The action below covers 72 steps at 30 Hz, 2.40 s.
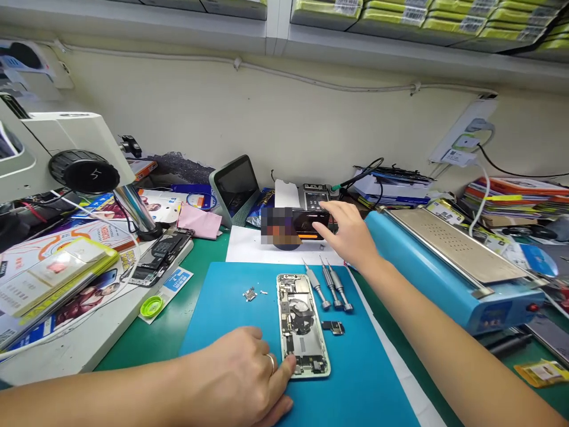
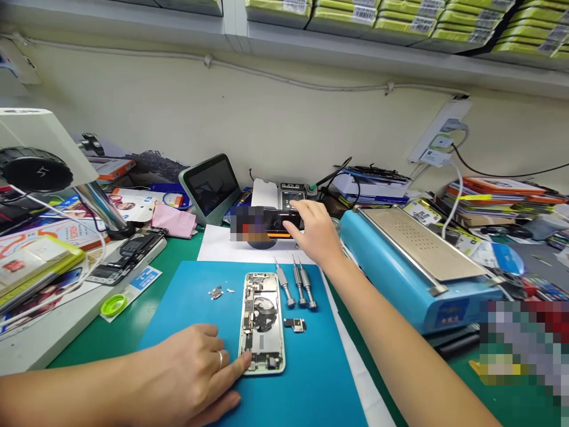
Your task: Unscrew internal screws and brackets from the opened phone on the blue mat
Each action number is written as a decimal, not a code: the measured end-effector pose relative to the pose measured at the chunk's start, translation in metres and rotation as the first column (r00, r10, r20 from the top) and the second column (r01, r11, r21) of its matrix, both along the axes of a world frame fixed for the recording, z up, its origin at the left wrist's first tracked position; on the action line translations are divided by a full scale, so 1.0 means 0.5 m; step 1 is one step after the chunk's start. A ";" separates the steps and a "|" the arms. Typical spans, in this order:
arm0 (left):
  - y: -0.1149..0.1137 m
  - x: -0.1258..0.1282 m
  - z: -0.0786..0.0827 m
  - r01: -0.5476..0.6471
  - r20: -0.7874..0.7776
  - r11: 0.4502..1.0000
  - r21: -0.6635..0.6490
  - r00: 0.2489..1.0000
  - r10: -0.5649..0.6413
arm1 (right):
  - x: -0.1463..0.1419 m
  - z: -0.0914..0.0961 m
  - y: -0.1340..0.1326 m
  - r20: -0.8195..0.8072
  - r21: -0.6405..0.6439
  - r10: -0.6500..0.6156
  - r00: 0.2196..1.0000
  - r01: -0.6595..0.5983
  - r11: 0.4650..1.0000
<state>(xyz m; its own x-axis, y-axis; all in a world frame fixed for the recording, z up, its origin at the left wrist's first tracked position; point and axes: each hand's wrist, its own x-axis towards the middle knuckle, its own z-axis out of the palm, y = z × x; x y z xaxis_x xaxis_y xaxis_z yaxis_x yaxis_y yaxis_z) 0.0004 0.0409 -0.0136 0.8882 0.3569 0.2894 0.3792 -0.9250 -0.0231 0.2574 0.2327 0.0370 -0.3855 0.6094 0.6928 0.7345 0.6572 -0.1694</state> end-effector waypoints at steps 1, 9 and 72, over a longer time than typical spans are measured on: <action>0.000 0.000 0.000 0.001 0.003 1.000 0.003 1.000 -0.001 | 0.000 -0.004 0.007 0.003 0.009 0.008 1.000 -0.008 1.000; -0.001 -0.003 -0.002 0.008 -0.021 1.000 0.001 1.000 -0.008 | 0.003 -0.035 0.026 -0.041 0.087 0.030 0.999 -0.027 0.996; 0.005 0.006 -0.008 -0.001 -0.016 0.999 0.033 1.000 0.002 | -0.121 -0.046 -0.039 0.306 0.194 0.056 0.950 -0.120 0.974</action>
